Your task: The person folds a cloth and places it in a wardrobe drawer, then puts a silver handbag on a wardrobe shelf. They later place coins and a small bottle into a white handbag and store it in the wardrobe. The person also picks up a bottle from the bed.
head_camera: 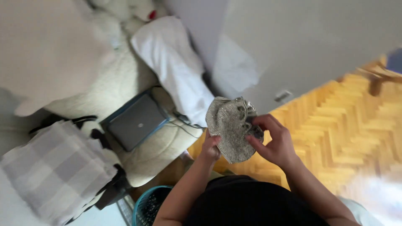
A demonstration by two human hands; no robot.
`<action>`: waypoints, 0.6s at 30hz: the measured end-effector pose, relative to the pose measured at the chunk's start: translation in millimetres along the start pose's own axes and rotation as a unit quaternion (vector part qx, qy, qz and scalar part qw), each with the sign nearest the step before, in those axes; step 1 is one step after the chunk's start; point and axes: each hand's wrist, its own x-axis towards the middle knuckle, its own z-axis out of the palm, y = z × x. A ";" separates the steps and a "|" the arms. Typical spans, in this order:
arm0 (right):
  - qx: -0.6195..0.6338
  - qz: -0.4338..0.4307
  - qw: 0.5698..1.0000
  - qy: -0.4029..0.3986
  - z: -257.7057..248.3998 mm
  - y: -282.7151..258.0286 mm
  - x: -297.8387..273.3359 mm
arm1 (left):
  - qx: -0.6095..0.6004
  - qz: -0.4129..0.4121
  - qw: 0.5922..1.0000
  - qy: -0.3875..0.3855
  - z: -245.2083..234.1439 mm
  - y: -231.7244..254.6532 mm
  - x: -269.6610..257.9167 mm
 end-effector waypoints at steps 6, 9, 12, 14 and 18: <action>-0.079 0.076 0.994 -0.011 -98.0 -20.7 -33.8 | -0.031 -0.015 0.992 -0.124 57.9 -95.0 -13.8; -0.108 0.072 0.991 0.032 -135.7 -15.8 -45.6 | 0.091 -0.008 0.980 -0.175 105.4 -107.8 -16.8; -0.126 0.045 0.984 0.122 -173.8 19.3 -65.1 | 0.083 0.002 0.970 -0.228 160.1 -122.6 1.2; -0.122 0.024 0.973 0.195 -203.4 35.1 -74.4 | 0.014 -0.012 0.981 -0.194 184.5 -139.0 13.5; -0.205 -0.030 0.945 0.253 -241.6 72.8 -75.5 | -0.064 -0.093 0.975 -0.190 173.9 -215.6 57.5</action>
